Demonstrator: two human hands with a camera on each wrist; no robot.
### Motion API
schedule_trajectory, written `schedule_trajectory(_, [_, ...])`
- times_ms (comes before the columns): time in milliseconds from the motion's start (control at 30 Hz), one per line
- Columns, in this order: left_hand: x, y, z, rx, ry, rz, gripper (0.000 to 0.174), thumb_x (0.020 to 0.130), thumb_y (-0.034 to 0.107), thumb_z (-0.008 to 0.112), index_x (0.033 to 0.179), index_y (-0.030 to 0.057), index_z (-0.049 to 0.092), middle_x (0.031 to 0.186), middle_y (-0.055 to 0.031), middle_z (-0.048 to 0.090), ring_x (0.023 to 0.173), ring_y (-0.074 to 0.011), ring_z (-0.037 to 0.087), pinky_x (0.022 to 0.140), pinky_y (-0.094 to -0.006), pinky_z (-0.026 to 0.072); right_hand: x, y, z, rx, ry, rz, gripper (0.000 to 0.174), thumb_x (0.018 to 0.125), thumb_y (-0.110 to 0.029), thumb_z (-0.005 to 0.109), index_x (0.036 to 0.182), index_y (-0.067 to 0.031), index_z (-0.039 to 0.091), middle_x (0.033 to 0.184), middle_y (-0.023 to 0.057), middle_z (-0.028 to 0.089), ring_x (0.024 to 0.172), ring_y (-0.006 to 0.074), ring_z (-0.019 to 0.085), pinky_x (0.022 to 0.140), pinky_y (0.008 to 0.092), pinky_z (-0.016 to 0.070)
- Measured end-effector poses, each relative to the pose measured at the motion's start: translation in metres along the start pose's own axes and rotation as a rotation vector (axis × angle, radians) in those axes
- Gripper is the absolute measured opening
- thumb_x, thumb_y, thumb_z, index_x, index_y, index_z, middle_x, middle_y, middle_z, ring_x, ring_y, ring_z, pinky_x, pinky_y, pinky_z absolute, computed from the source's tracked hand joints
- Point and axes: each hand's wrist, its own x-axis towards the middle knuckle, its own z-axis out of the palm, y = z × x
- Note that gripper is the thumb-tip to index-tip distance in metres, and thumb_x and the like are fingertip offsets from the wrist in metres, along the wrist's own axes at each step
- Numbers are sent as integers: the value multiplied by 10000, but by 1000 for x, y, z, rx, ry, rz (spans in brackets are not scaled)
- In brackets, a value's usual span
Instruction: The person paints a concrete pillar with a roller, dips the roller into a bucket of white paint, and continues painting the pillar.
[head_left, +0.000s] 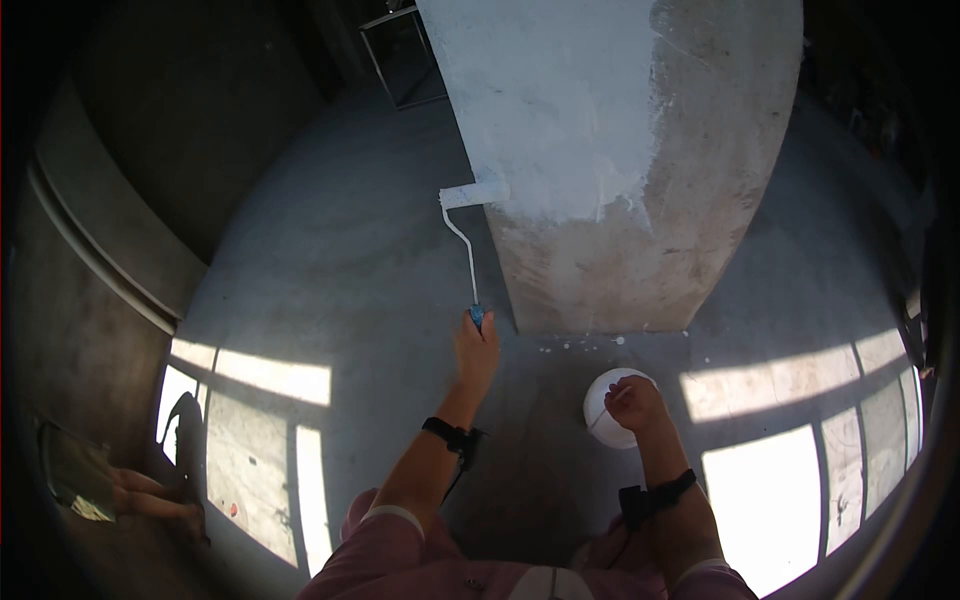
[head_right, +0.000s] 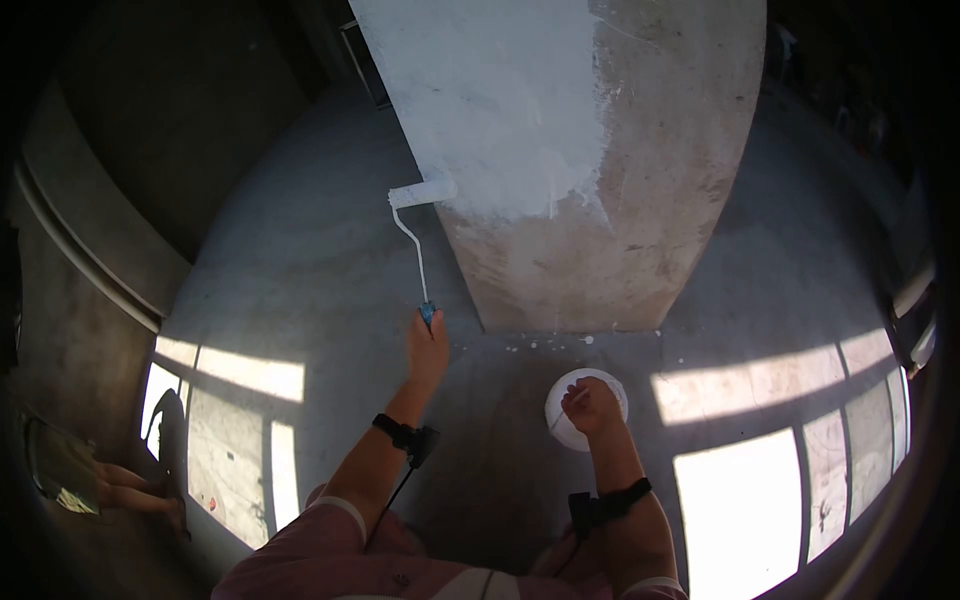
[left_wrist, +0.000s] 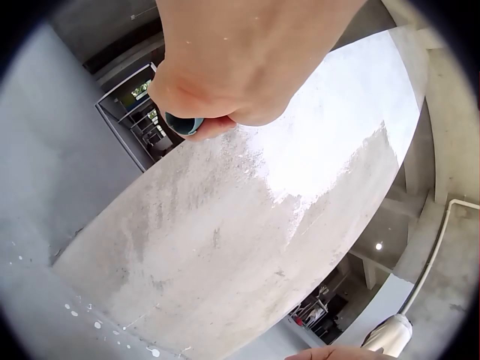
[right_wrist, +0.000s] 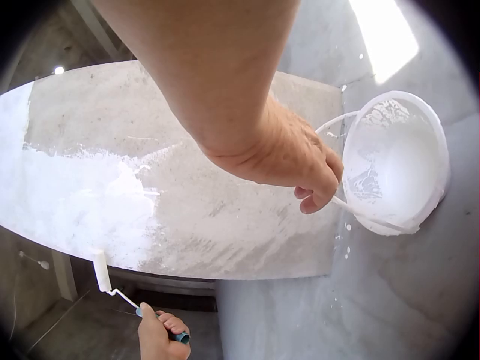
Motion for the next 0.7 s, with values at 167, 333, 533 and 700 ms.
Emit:
schedule_trajectory(167, [8,6,0,-29,69,79,306,967,287,487,889,-9,503,685,-189,550,619,-361,572,574,-429,424,8,0,-10,8,-20,15,134,795,-7,538,920,-5,489,878,139,530,729,224,533,688,357,485])
schedule_trajectory(333, [26,25,-8,-35,72,94,287,968,273,483,902,-5,501,672,-186,545,588,-361,561,556,-431,420,0,0,-1,28,16,19,140,798,-5,536,931,-12,494,885,135,526,740,223,531,694,357,483])
schedule_trajectory(533, [-10,0,9,51,83,109,282,976,270,466,945,-9,494,677,-188,546,595,-365,565,558,-432,425,4,1,-2,19,41,9,153,801,2,528,946,-26,487,883,125,519,768,219,537,692,360,485])
schedule_trajectory(700, [9,32,-1,-48,57,19,291,977,268,465,936,-19,492,674,-191,539,596,-380,556,561,-439,421,8,1,-9,20,-18,6,153,798,3,528,941,-29,485,877,125,517,776,224,541,691,357,486])
